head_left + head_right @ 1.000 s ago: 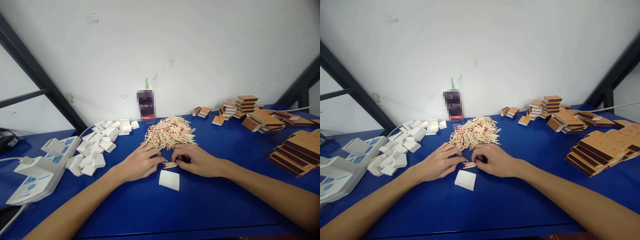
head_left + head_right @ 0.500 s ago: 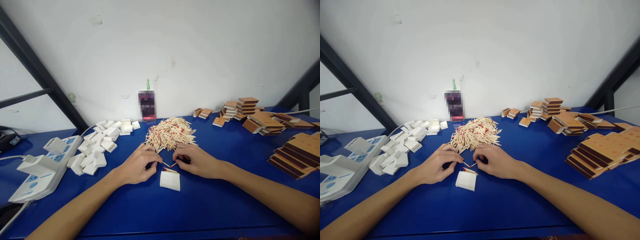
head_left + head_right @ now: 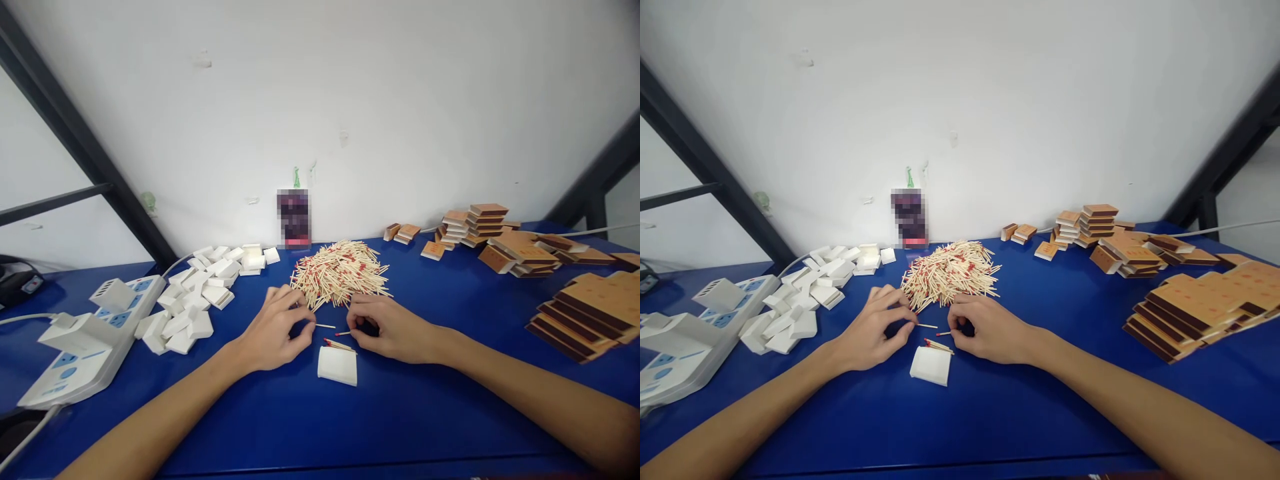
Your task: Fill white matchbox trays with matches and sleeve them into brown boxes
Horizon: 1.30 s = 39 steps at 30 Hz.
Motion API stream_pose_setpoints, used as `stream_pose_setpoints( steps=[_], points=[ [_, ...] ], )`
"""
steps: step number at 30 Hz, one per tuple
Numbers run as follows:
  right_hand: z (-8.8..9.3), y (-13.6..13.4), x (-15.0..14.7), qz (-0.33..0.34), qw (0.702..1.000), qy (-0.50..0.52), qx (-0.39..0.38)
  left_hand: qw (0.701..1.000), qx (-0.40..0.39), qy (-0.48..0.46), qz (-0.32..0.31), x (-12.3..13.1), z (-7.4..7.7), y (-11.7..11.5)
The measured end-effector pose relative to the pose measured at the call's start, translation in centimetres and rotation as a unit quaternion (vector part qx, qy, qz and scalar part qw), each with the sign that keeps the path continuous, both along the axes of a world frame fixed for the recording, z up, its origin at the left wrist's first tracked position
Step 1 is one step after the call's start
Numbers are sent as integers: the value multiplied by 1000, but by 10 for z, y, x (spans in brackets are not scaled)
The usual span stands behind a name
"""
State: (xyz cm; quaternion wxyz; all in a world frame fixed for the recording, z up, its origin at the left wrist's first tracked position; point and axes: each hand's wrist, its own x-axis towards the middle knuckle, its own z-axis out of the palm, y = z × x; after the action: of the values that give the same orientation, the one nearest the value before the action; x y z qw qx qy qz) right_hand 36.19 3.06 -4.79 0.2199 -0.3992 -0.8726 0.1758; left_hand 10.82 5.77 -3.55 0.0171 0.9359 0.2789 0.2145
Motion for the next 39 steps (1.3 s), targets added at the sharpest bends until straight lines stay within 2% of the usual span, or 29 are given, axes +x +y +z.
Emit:
stream_pose_setpoints(
  steps=[3, 8, 11, 15, 19, 24, 28, 34, 39],
  points=[
    [0, 0, -2, 3, 1000, -10, 4, 999, 36, -19, 15, -2, 0, 5],
    [-2, 4, -14, -15, 1000, 5, 27, 996, -13, -33, -85, -5, -2, 6],
    [-5, 8, -21, -12, 999, 16, 35, 991, -40, -52, -117, -5, -2, 0],
    [-5, 10, -23, -4, 1000, 21, 23, 987, -30, -7, -157, -1, 0, -8],
    [-5, 8, -22, 28, 1000, 3, 11, 987, -22, 17, -155, 0, -1, -10],
    [-6, 4, -18, -39, 998, -4, 39, 985, -29, 14, -171, 0, -3, -13],
    [-3, 0, -11, -61, 997, -17, 46, 980, -58, 4, -190, 1, -2, -15],
    [-3, -2, -6, -37, 999, -11, 5, 993, -29, 2, -116, 0, -2, -7],
    [-2, -2, -6, -14, 998, -19, 51, 991, -29, 56, -122, 1, -4, -5]
  ],
)
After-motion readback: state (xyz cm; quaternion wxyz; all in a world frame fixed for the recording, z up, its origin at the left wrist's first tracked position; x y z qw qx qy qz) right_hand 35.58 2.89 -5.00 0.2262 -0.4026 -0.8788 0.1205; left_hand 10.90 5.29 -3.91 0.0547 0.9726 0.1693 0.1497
